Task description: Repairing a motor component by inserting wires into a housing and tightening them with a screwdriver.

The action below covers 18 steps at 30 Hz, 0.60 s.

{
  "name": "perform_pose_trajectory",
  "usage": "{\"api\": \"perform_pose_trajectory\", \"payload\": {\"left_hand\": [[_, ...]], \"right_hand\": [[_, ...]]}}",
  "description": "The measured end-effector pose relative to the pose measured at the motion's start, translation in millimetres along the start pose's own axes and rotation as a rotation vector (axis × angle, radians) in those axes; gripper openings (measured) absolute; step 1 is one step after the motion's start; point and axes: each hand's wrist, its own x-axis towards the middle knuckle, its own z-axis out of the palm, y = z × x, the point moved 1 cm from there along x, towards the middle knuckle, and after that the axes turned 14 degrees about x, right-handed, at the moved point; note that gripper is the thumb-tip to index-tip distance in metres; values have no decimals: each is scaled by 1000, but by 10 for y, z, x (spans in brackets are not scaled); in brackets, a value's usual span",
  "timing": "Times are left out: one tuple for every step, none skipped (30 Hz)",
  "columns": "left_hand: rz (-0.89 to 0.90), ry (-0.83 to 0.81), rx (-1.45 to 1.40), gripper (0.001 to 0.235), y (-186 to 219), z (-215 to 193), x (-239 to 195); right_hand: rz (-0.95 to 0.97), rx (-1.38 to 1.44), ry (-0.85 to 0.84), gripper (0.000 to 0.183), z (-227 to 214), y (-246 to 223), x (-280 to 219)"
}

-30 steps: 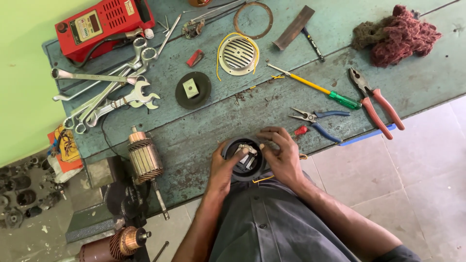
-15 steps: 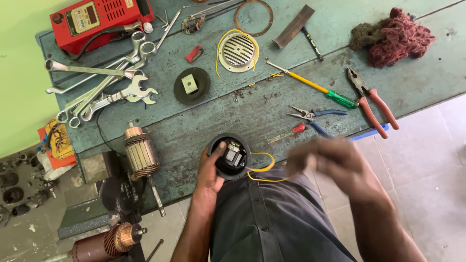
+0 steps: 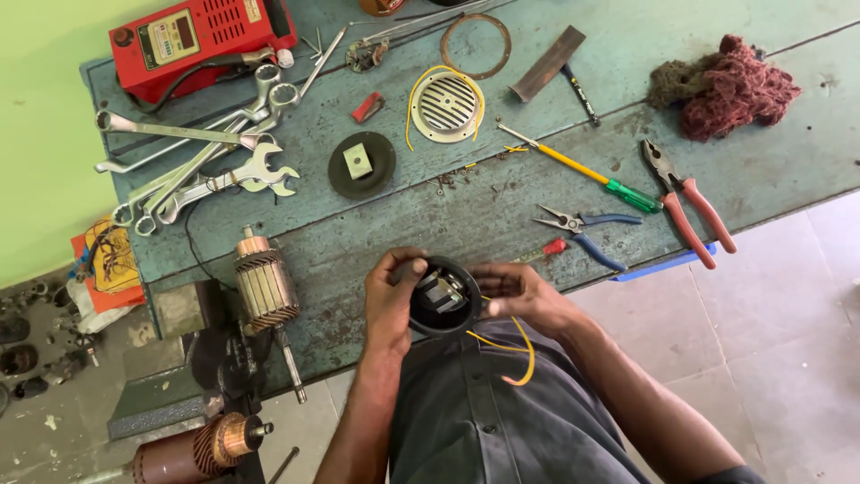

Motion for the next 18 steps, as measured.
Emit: {"api": "perform_pose_trajectory", "payload": {"left_hand": [[-3, 4, 1, 29, -86, -9, 22], [6, 43, 91, 29, -173, -22, 44], [19, 77, 183, 30, -252, -25, 90], [19, 76, 184, 30, -315, -41, 105], [70, 120, 146, 32, -370, -59, 124], [120, 163, 108, 36, -425, -77, 143], [118, 162, 111, 36, -260, 34, 60], [174, 232, 211, 40, -87, 139, -26], [236, 305, 310, 48, 105, 242, -89], [241, 307, 312, 48, 174, 283, -135], [340, 330, 473, 61, 233, 338, -209], [439, 351, 635, 75, 290, 396, -283], [442, 349, 636, 75, 251, 418, -301], [491, 323, 629, 77, 215, 445, -321], [538, 296, 622, 80, 174, 465, -350], [540, 294, 624, 80, 96, 429, -287], [426, 267, 585, 73, 8, 387, -230], [314, 239, 545, 66, -80, 345, -175]], "right_hand": [[4, 2, -2, 74, 0, 43, -7], [10, -20, 13, 73, -3, 88, -14], [11, -45, 31, 73, -15, 118, -13], [10, -45, 31, 73, -28, 149, 12], [-9, -7, 72, 70, -46, 176, 36], [-28, 32, 112, 67, -65, 203, 60], [-28, 35, 113, 67, -57, 229, 64], [-51, 88, 162, 66, -52, 252, 66], [-77, 138, 205, 64, -50, 254, 100], [-80, 138, 200, 64, -1, 225, 134], [-107, 128, 242, 65, 42, 210, 131], [-134, 119, 285, 66, 82, 195, 128], [-138, 119, 285, 66, 123, 160, 119], [-209, -30, 324, 65, 162, 115, 106], [-278, -179, 363, 65, 207, 82, 87], [-280, -177, 364, 65, 324, 4, 62], [-336, -403, 402, 65, 446, -83, 33], [-390, -629, 437, 64, 571, -169, 4]]}}
